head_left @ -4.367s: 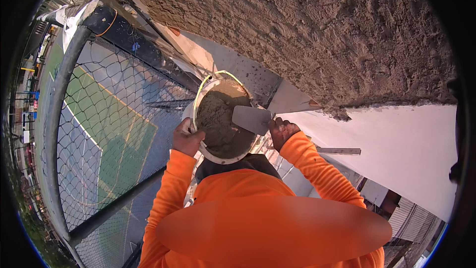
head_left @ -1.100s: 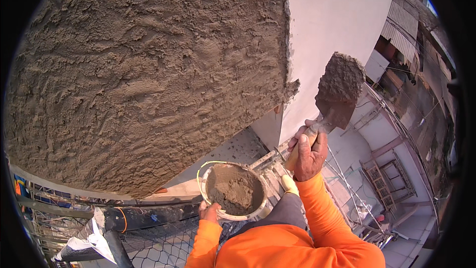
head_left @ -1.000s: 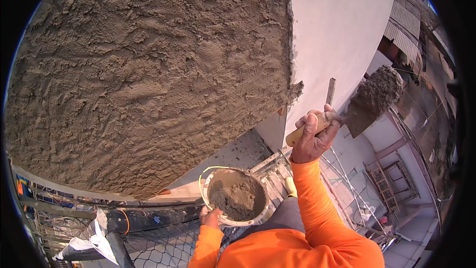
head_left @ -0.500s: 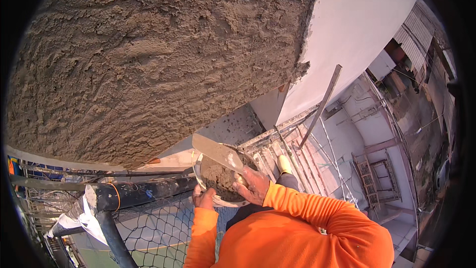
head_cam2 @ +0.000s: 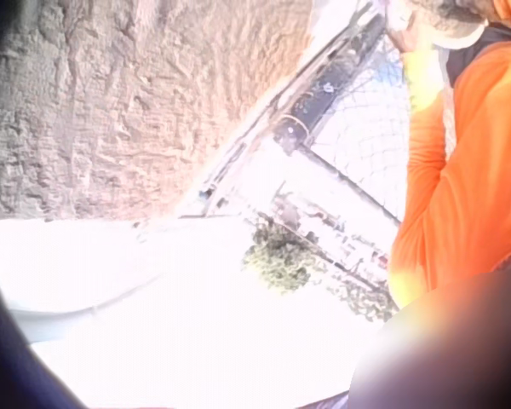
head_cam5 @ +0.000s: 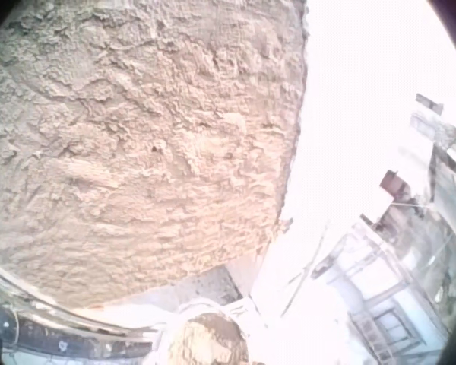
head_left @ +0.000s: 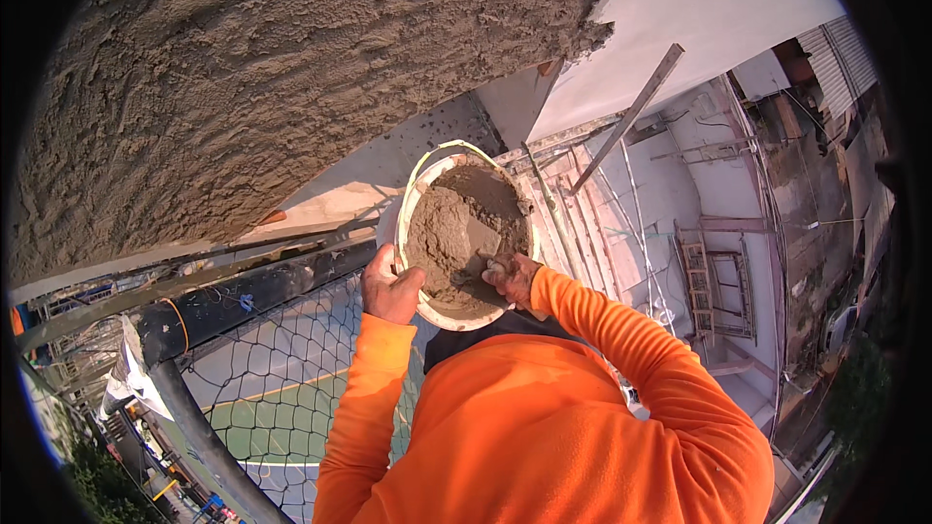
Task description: The person scoops wet cement from a bucket with a trowel and applies it to a vertical wall surface. The person then uses a long wooden straightedge to level and smooth the applied cement.
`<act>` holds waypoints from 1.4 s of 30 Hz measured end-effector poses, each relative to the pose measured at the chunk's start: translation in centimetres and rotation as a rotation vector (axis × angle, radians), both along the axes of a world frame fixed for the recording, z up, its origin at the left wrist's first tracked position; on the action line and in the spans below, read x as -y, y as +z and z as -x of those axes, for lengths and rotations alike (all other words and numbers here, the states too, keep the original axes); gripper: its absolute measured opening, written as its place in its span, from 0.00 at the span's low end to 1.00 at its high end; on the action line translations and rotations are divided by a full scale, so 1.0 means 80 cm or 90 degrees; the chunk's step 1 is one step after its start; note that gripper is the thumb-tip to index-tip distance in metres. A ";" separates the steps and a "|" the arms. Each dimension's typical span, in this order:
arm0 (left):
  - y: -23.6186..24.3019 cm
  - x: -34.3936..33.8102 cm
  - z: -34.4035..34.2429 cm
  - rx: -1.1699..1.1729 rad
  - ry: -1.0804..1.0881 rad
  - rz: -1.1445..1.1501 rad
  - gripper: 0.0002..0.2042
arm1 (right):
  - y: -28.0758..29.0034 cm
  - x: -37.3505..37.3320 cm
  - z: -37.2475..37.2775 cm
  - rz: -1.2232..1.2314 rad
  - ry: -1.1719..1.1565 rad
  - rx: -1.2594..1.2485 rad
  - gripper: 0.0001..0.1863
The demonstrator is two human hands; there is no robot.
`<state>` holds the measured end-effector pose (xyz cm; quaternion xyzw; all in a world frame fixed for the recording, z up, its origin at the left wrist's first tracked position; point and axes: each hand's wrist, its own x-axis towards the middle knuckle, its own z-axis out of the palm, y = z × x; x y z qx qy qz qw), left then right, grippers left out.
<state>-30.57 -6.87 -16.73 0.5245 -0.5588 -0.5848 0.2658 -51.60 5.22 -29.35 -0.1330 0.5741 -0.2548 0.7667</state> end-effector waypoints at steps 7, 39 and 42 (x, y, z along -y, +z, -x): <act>-0.036 0.012 0.067 -0.055 0.046 -0.016 0.07 | 0.097 -0.041 0.091 0.134 0.007 0.040 0.13; -0.067 0.053 -0.046 -0.052 0.123 -0.039 0.11 | 0.132 0.055 0.012 0.659 0.040 -0.670 0.25; -0.070 0.051 -0.032 -0.032 0.066 -0.018 0.11 | 0.068 0.001 0.053 0.325 0.343 -0.588 0.23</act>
